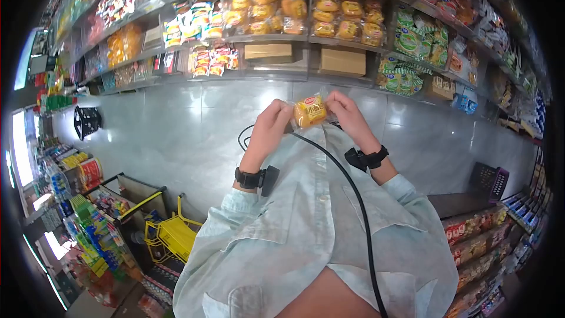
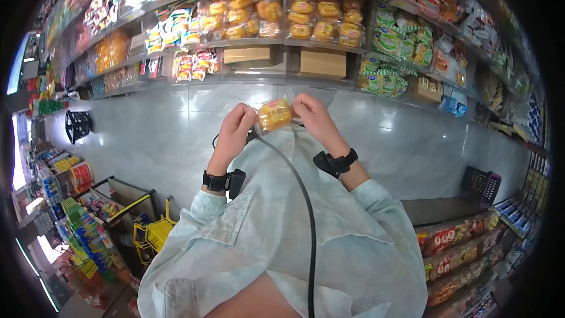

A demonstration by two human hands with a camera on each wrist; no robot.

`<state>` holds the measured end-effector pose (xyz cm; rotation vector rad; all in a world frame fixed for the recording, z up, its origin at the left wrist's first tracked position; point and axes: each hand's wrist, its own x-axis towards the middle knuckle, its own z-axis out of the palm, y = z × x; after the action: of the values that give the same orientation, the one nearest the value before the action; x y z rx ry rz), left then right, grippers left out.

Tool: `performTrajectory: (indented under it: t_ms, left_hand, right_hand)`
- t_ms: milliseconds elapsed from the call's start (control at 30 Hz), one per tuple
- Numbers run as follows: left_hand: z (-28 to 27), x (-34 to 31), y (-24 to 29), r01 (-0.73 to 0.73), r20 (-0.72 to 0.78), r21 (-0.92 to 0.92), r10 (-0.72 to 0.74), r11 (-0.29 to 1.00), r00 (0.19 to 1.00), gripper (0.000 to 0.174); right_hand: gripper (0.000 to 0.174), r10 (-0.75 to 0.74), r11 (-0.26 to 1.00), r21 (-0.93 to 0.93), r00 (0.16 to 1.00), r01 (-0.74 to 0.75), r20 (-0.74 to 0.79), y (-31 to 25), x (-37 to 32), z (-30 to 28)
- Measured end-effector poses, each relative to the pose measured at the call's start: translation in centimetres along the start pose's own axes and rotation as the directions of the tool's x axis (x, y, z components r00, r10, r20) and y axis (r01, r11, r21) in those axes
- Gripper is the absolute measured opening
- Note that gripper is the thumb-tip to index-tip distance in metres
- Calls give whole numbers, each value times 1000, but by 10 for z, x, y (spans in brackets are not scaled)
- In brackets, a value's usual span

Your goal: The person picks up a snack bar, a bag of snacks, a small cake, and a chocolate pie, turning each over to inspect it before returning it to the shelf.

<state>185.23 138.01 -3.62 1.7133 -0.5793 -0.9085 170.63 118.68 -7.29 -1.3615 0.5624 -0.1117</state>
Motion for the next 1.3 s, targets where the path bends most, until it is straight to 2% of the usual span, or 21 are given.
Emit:
performTrajectory:
  t_ms: [33,133,233,300,433,533,600,700,833,1033,1100,1167,1233,1300]
  left_hand:
    - [-12,-9,-9,17,-18,-8,-17,1000,1000,24]
    - [-52,-46,-43,43,-75,-89,-50,995,996,25]
    - [-78,-50,-62,-29,-99,-145,14,989,995,24]
    - [-83,-49,-70,-71,-107,-192,51,979,993,24]
    - [-92,-46,-72,-43,-19,-214,40,976,999,21]
    - [-90,-42,-66,-60,49,-178,70,982,996,21]
    - [-87,-39,-61,-43,101,-147,58,988,993,21]
    - [-74,-35,-57,-142,106,-152,159,978,982,21]
    - [-53,-32,-46,-109,159,-134,129,985,979,22]
    - [7,-25,-14,-129,153,-79,140,988,978,22]
    - [32,-21,-2,-150,148,-79,161,986,976,23]
    - [58,-20,10,-146,170,-64,155,987,973,24]
    - [85,-18,20,-144,188,-42,150,989,971,24]
    - [111,-18,29,-145,211,-14,144,989,967,23]
  right_hand:
    - [18,29,1000,-6,1000,-29,-4,2,-1,15]
    - [20,75,992,-113,990,-61,124,-5,-10,67]
    - [25,184,966,-193,981,-171,54,-10,-14,100]
    - [27,179,973,-150,984,-174,19,-12,-19,117]
    - [28,234,967,-83,967,-242,-97,-16,-32,125]
    - [28,367,904,281,921,-321,-130,-23,-44,128]
    - [33,367,898,313,919,-310,-141,-19,-52,124]
    - [35,355,887,357,927,-292,-124,-17,-62,114]
    - [35,314,867,430,946,-251,-81,-5,-70,88]
    - [35,360,847,481,909,-226,-208,-21,-94,42]
    - [35,216,966,189,952,-177,-215,-24,-106,16]
    - [34,154,976,185,968,-118,-196,-13,-115,-12]
    - [34,170,884,461,971,-75,-170,6,-115,-40]
    - [33,171,889,452,969,-75,-177,15,-126,-63]
